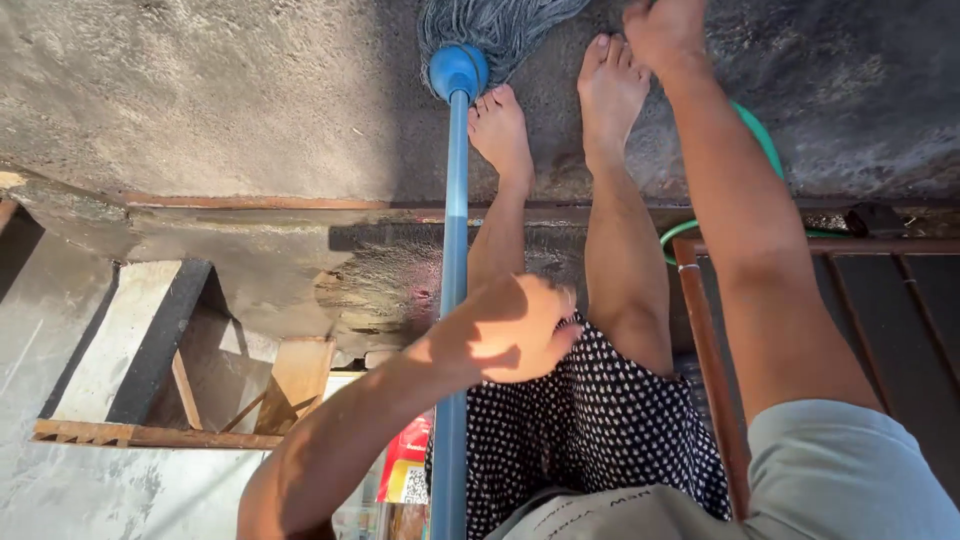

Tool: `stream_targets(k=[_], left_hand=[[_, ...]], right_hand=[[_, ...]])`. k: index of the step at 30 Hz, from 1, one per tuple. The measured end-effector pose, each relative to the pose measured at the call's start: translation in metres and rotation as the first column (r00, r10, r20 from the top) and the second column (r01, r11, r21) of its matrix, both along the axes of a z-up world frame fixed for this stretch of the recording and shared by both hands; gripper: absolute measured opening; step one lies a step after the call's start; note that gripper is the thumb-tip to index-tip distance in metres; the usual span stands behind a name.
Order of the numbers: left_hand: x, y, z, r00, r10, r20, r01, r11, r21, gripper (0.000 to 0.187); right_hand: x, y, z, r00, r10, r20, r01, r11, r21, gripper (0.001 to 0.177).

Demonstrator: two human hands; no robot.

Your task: The person cleans a mop head using a water hose and then wrings it out by hand.

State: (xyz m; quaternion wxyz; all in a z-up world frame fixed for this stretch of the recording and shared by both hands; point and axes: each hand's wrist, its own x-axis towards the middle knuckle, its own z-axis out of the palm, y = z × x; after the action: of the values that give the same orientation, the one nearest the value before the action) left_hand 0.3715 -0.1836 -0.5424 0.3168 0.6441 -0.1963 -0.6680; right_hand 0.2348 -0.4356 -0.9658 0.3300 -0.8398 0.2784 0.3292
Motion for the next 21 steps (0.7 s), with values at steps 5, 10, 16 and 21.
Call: stream_targets(k=[5,10,16,21], left_hand=[[-0.018,-0.005,-0.066,0.996,0.088,-0.008,-0.085,0.976,0.202,0.033],[0.027,-0.023,-0.033,0.567,0.728,-0.384,-0.428,0.659,0.618,0.059],[0.009,-0.029,0.014,0.669,0.653,-0.356,-0.272,0.66,0.7,0.063],[0.012,-0.047,0.07,0.792,0.459,-0.402,-0.141,0.779,0.61,0.048]], right_hand=[[0.025,0.015,0.262,0.976,-0.197,0.095,0.144,0.906,0.397,0.018],[-0.032,0.03,0.434,0.997,-0.077,-0.023,0.078,0.864,0.497,0.031],[-0.069,0.037,0.533,0.998,0.065,-0.006,-0.042,0.718,0.695,0.025],[-0.046,0.022,0.529,0.966,-0.014,-0.26,0.24,0.433,0.869,0.046]])
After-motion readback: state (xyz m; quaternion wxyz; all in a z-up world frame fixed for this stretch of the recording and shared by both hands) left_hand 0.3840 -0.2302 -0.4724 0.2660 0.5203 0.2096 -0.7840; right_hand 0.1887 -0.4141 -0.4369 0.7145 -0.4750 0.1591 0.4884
